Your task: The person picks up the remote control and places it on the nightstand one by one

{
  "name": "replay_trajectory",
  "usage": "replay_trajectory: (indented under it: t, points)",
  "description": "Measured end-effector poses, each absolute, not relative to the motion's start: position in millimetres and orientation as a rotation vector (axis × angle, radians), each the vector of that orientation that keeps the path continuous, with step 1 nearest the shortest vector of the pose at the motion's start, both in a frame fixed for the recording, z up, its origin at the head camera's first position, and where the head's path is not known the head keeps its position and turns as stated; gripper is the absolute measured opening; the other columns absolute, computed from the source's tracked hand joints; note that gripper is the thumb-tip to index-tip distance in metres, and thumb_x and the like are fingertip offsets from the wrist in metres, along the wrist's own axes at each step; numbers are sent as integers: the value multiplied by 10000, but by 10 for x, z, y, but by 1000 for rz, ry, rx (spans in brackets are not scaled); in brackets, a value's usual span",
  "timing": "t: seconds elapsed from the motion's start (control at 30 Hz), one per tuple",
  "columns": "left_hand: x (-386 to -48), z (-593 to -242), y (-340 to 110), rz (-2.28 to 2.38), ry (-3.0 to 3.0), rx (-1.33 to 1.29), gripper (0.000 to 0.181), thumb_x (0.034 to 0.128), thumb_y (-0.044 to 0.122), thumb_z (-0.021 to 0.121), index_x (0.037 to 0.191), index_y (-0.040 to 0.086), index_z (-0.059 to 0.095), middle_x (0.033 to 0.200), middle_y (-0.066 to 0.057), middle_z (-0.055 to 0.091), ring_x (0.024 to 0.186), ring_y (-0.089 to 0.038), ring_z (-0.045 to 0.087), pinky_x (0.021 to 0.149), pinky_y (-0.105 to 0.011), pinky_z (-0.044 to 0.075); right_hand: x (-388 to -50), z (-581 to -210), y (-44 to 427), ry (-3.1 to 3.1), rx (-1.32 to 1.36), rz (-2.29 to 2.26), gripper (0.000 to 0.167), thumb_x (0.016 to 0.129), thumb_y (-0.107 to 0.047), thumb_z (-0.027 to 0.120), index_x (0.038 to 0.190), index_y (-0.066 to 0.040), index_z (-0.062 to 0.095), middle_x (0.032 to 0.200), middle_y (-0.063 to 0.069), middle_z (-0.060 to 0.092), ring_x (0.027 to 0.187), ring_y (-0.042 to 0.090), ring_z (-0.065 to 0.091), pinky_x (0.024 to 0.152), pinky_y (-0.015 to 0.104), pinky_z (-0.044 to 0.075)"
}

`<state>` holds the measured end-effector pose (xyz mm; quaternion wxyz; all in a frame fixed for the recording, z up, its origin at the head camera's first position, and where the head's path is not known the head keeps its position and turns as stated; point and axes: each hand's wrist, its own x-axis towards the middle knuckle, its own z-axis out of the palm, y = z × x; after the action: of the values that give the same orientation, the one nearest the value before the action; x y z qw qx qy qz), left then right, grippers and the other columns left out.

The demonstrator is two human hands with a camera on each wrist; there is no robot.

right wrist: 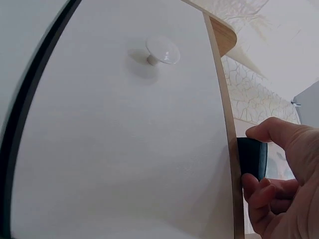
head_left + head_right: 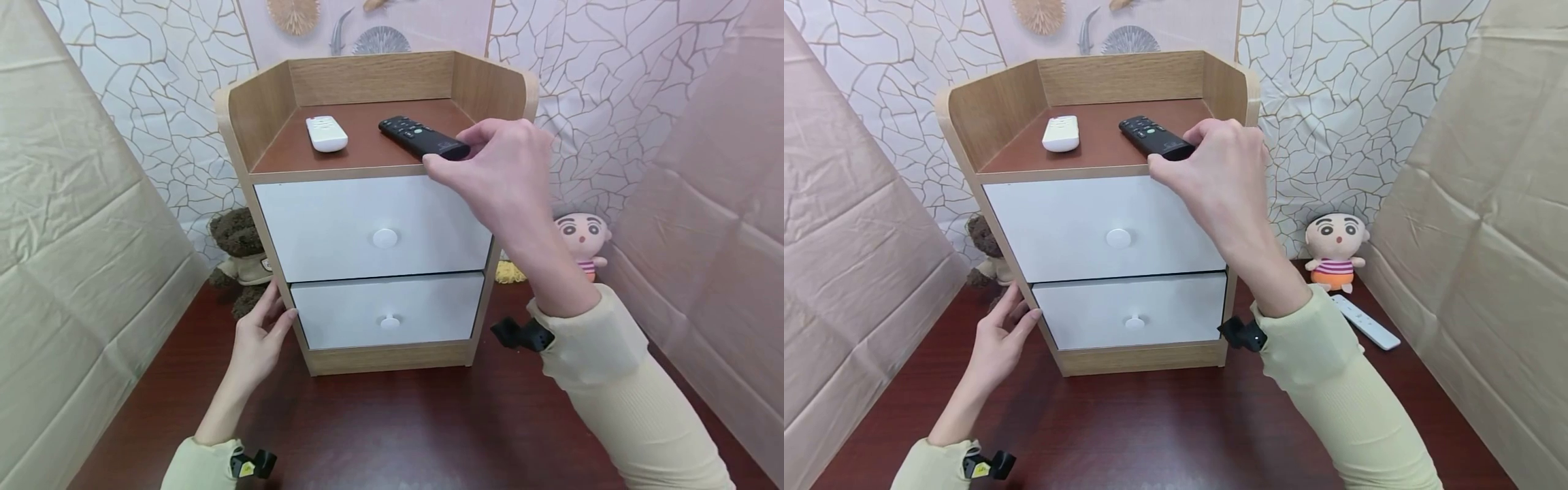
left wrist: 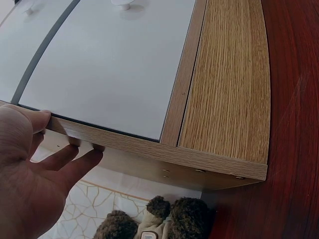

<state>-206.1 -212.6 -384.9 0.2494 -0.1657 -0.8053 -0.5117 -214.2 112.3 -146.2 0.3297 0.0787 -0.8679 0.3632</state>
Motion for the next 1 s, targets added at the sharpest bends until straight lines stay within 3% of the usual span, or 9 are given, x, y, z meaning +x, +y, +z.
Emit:
replay_trajectory:
  t: [0.23, 0.4, 0.57, 0.77, 1.0]
  points:
    - [-2069, -3860, -2138, -1384, -2180, -457, 629, 991, -45, 640, 1554, -53, 361, 1442, -272, 529, 1222, -400, 588, 853, -86, 478, -2199, -1342, 1000, -2400, 149, 853, 426, 831, -412, 749, 1070, -65, 809, 1102, 97, 698, 1128, 262, 484, 883, 384, 404]
    - [-2072, -3869, -2135, -1370, -2179, -463, 637, 983, -57, 646, 1554, -50, 366, 1408, -277, 558, 1203, -374, 604, 850, -95, 486, -2263, -1325, 931, -2403, 167, 821, 422, 835, -402, 745, 1074, -60, 804, 1101, 101, 707, 1164, 293, 491, 969, 420, 389]
    - [-2085, -3880, -2137, -1355, -2185, -453, 645, 979, -56, 652, 1560, -30, 373, 1390, -266, 580, 1192, -308, 623, 851, -105, 493, -2316, -1297, 890, -2407, 158, 789, 424, 833, -405, 726, 1086, -73, 803, 1096, 94, 704, 1138, 300, 510, 946, 414, 412]
    - [-2076, -3872, -2137, -1363, -2188, -453, 640, 986, -49, 646, 1562, -30, 369, 1367, -282, 590, 1184, -401, 616, 839, -83, 479, -2390, -1286, 830, -2449, 138, 755, 450, 832, -421, 733, 1125, -86, 796, 1144, 102, 690, 1124, 301, 541, 909, 418, 455]
    - [-2077, -3871, -2131, -1373, -2178, -458, 637, 983, -57, 645, 1560, -28, 375, 1387, -267, 581, 1194, -401, 606, 849, -95, 485, -2468, -1245, 745, -2515, 86, 694, 529, 823, -504, 743, 1191, -126, 778, 1220, 79, 671, 1095, 286, 582, 847, 419, 500]
